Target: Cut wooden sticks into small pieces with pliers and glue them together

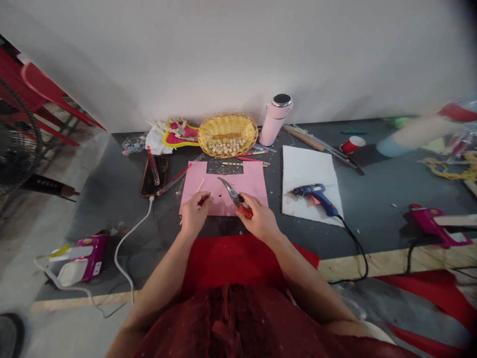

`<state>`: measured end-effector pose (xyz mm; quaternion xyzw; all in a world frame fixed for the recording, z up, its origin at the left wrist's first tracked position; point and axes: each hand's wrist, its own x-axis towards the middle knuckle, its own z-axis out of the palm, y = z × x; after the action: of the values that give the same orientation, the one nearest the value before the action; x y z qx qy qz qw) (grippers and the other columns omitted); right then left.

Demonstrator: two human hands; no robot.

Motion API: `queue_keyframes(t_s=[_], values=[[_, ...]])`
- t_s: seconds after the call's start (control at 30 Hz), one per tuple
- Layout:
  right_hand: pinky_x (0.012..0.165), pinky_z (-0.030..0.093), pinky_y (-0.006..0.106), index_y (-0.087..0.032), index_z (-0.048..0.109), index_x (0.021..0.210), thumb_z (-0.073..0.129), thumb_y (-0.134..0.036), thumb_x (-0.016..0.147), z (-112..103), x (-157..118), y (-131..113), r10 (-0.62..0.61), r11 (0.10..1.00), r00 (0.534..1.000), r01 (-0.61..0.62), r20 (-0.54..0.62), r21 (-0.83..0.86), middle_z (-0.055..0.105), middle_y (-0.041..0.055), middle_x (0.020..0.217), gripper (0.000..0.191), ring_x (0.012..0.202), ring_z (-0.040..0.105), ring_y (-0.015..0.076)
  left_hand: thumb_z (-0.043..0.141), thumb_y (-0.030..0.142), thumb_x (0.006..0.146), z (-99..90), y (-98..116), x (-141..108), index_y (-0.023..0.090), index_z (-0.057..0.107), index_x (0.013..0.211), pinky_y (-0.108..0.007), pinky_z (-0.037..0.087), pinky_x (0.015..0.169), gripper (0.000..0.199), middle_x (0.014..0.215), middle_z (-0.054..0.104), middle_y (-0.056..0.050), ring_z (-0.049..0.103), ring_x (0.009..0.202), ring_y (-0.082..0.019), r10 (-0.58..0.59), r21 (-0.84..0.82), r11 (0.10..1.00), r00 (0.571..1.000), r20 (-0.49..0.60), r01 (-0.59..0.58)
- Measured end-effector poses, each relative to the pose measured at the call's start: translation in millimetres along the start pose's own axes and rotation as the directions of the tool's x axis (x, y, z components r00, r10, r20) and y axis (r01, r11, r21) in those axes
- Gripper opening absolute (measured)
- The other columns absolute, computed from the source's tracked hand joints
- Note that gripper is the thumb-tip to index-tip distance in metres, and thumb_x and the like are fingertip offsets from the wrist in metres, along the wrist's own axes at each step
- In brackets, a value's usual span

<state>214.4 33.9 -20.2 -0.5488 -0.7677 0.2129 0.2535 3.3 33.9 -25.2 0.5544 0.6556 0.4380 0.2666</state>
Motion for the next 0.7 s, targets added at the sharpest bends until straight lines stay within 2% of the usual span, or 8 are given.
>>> queue_keyframes(t_s=[0.07, 0.17, 0.3, 0.37, 0.43, 0.53, 0.7], values=[[0.082, 0.054, 0.035, -0.022, 0.049, 0.128, 0.059, -0.028, 0.081, -2, 2, 3, 0.020, 0.999, 0.998, -0.018, -0.055, 0.039, 0.063, 0.0092, 0.120, 0.048, 0.099, 0.066, 0.0240, 0.060, 0.032, 0.082, 1.3, -1, -1, 0.020, 0.068, 0.092, -0.024, 0.049, 0.066, 0.018, 0.082, 0.071, -0.002, 0.064, 0.072, -0.014, -0.001, 0.038, 0.999, 1.000, 0.027, 0.000], [0.090, 0.051, 0.037, -0.021, 0.049, 0.128, 0.058, -0.028, 0.081, -7, 5, 9, 0.041, 0.991, 0.986, -0.019, -0.164, 0.134, 0.062, 0.0100, 0.121, 0.048, 0.105, 0.063, 0.0239, 0.058, 0.033, 0.083, 4.1, 1, -2, 0.021, 0.068, 0.091, -0.025, 0.049, 0.065, 0.017, 0.082, 0.071, -0.002, 0.064, 0.071, -0.015, 0.008, 0.129, 0.991, 0.993, 0.122, -0.024], [0.096, 0.048, 0.038, -0.020, 0.046, 0.129, 0.058, -0.030, 0.082, -14, 9, 16, 0.069, 0.968, 0.965, -0.003, -0.253, 0.251, 0.059, 0.0107, 0.126, 0.049, 0.112, 0.059, 0.0230, 0.054, 0.030, 0.086, 10.7, 10, 10, 0.022, 0.068, 0.093, -0.027, 0.048, 0.069, 0.018, 0.087, 0.071, -0.003, 0.065, 0.076, -0.017, 0.089, 0.311, 0.935, 0.962, 0.259, -0.171], [0.096, 0.047, 0.038, -0.021, 0.046, 0.129, 0.058, -0.031, 0.082, -15, 9, 17, 0.083, 0.958, 0.960, -0.003, -0.266, 0.286, 0.059, 0.0103, 0.126, 0.050, 0.112, 0.059, 0.0224, 0.053, 0.027, 0.086, 16.7, 14, 23, 0.021, 0.069, 0.091, -0.028, 0.048, 0.073, 0.018, 0.088, 0.072, -0.004, 0.065, 0.081, -0.019, 0.162, 0.407, 0.865, 0.931, 0.327, -0.293], [0.096, 0.047, 0.038, -0.022, 0.046, 0.129, 0.058, -0.031, 0.082, -16, 9, 17, 0.086, 0.953, 0.958, 0.001, -0.272, 0.303, 0.059, 0.0098, 0.126, 0.050, 0.111, 0.059, 0.0222, 0.052, 0.028, 0.087, 25.0, 16, 36, 0.019, 0.070, 0.092, -0.030, 0.047, 0.078, 0.020, 0.090, 0.071, -0.007, 0.064, 0.085, -0.021, 0.192, 0.464, 0.806, 0.904, 0.381, -0.367], [0.096, 0.047, 0.037, -0.021, 0.047, 0.128, 0.057, -0.032, 0.082, -17, 9, 15, 0.082, 0.952, 0.960, 0.004, -0.268, 0.306, 0.059, 0.0096, 0.125, 0.049, 0.110, 0.059, 0.0220, 0.052, 0.029, 0.087, 40.0, 17, 52, 0.020, 0.070, 0.097, -0.031, 0.048, 0.081, 0.023, 0.095, 0.071, -0.008, 0.064, 0.089, -0.022, 0.203, 0.484, 0.771, 0.880, 0.429, -0.414], [0.097, 0.046, 0.036, -0.021, 0.046, 0.129, 0.055, -0.032, 0.083, -20, 10, 13, 0.088, 0.957, 0.972, -0.023, -0.217, 0.288, 0.059, 0.0095, 0.126, 0.048, 0.112, 0.058, 0.0216, 0.055, 0.028, 0.084, 57.5, 19, 62, 0.019, 0.071, 0.093, -0.033, 0.048, 0.084, 0.021, 0.095, 0.070, -0.012, 0.064, 0.091, -0.024, 0.251, 0.465, 0.770, 0.878, 0.407, -0.436]])
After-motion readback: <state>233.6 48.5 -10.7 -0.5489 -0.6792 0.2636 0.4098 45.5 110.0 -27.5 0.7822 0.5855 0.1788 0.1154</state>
